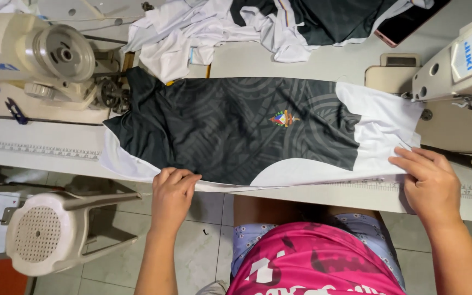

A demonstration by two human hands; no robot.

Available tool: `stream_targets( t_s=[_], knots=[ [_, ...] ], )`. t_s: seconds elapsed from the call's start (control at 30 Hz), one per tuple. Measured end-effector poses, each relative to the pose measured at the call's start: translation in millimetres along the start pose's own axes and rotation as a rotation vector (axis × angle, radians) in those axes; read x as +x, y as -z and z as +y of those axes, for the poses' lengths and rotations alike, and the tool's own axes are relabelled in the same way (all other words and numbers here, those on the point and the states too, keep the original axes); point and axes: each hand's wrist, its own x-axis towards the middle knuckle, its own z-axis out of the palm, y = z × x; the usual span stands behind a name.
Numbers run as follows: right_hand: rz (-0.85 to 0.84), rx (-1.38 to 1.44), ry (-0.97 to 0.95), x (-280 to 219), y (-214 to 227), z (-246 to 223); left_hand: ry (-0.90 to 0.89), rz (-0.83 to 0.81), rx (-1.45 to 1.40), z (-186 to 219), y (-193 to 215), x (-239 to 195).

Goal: Cutting out printed jersey fabric panels using tailor's scissors at a sewing workstation.

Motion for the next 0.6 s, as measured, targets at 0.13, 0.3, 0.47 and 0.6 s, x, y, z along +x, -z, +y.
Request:
stream_targets(
  t_s=[0.13, 0.3, 0.47, 0.6],
  knots=[
    [0.019, 0.003, -0.041, 5, 7, -12, -0.009, 0.009, -0.003, 1, -1, 4],
    [0.267, 0.220, 0.030, 22, 31, -43, 0.085, 0.385, -0.109, 13, 11, 31],
    [0.168, 0.158, -0.067, 28, 16, -22, 0.516, 0.032, -0.521, 2, -9, 41],
    [0.051, 0.122, -0.351, 51, 31, -36, 0.630, 0.044, -0.639, -24, -24, 60]
  ],
)
